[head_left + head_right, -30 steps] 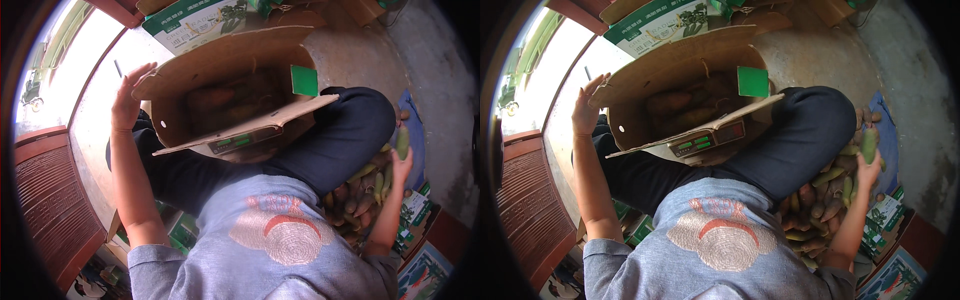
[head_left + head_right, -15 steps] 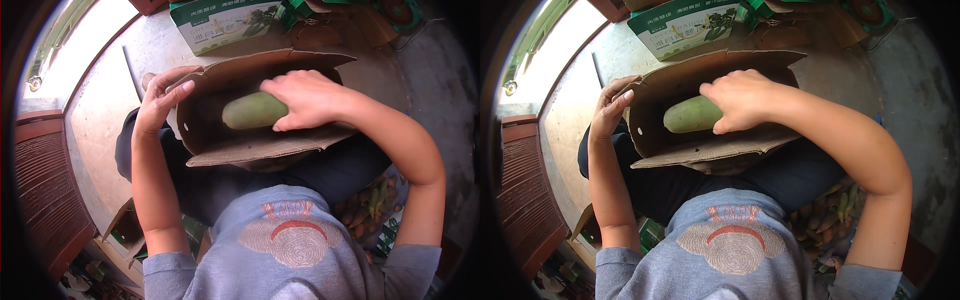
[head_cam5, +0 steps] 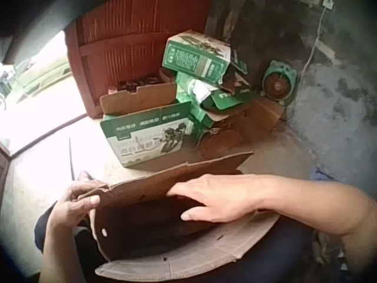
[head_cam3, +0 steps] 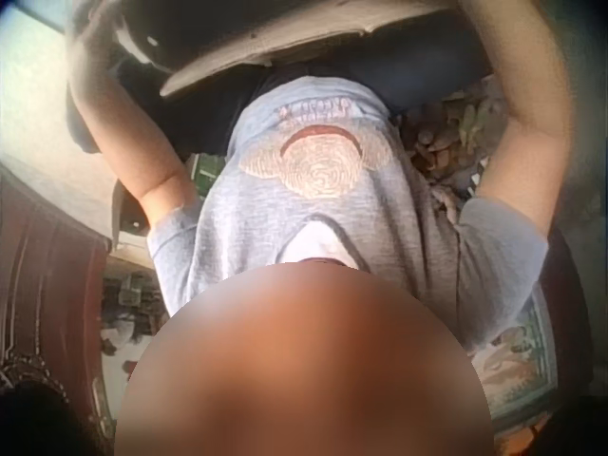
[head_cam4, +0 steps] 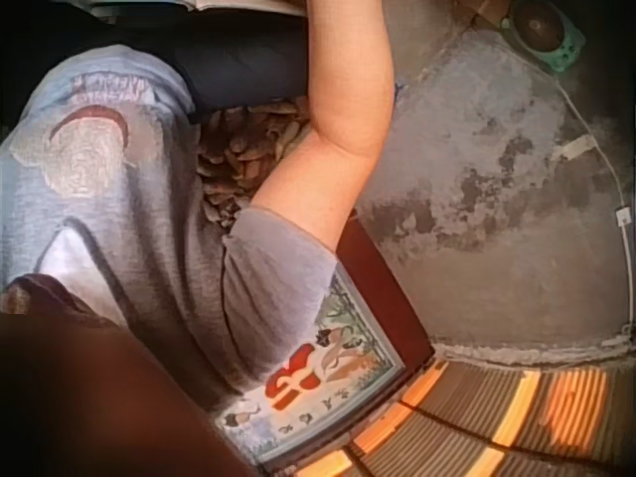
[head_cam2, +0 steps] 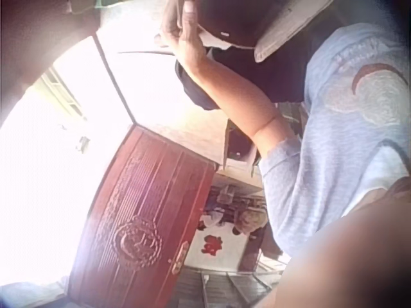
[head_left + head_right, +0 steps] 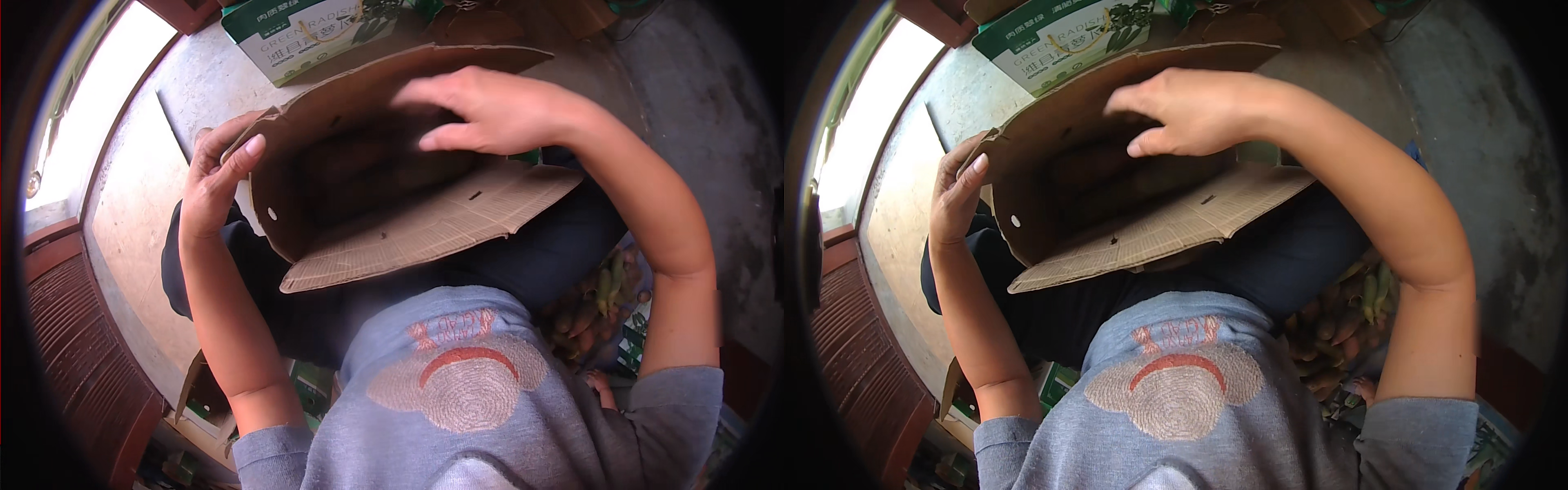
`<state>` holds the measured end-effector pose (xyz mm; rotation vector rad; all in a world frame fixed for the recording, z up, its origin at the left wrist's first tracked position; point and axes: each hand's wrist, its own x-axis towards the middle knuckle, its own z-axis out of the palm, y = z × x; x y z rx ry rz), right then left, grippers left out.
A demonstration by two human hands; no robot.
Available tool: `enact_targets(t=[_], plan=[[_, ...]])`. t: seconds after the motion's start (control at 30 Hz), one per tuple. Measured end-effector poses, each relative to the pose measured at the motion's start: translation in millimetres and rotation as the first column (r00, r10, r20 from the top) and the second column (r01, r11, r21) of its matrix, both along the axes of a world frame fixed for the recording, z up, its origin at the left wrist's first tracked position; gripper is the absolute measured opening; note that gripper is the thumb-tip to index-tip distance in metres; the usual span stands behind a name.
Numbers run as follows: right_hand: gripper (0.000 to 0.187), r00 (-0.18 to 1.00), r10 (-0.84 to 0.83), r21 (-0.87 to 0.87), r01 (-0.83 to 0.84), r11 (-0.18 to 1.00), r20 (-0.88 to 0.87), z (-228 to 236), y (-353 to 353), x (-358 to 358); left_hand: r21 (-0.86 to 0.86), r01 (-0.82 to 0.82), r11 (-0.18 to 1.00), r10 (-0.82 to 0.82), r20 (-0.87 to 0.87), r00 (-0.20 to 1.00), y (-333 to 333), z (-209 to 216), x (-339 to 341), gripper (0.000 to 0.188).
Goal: Picking sweet potatoes from a pile on the floor and placing them into cardboard boxes for shipping.
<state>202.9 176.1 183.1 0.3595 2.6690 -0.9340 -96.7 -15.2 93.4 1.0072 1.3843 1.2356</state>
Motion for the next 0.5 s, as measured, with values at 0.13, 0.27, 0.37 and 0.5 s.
enact_targets(t=[0.13,0.27,0.37,0.5], plan=[[0.041,0.785,-0.392,-0.08,0.406,0.91,-0.48,93,5,117,-0.002,-0.014,1.0,0.014,0.089,0.996,-7,-3,5,0.05],[0.035,0.349,-0.632,-0.003,0.874,0.486,-0.691,111,-18,278,0.252,0.127,0.959,-0.129,-0.01,0.992,16,-1,25,0.08],[0.031,0.049,-0.841,-0.121,0.984,0.134,-0.539,33,-43,393,0.27,-0.037,0.962,0.022,0.06,0.998,4,12,28,0.083],[0.031,-0.109,-0.987,-0.075,0.992,-0.101,-0.12,-111,-144,530,0.373,-0.228,0.899,0.255,-0.022,0.967,1,-8,-17,0.046]])
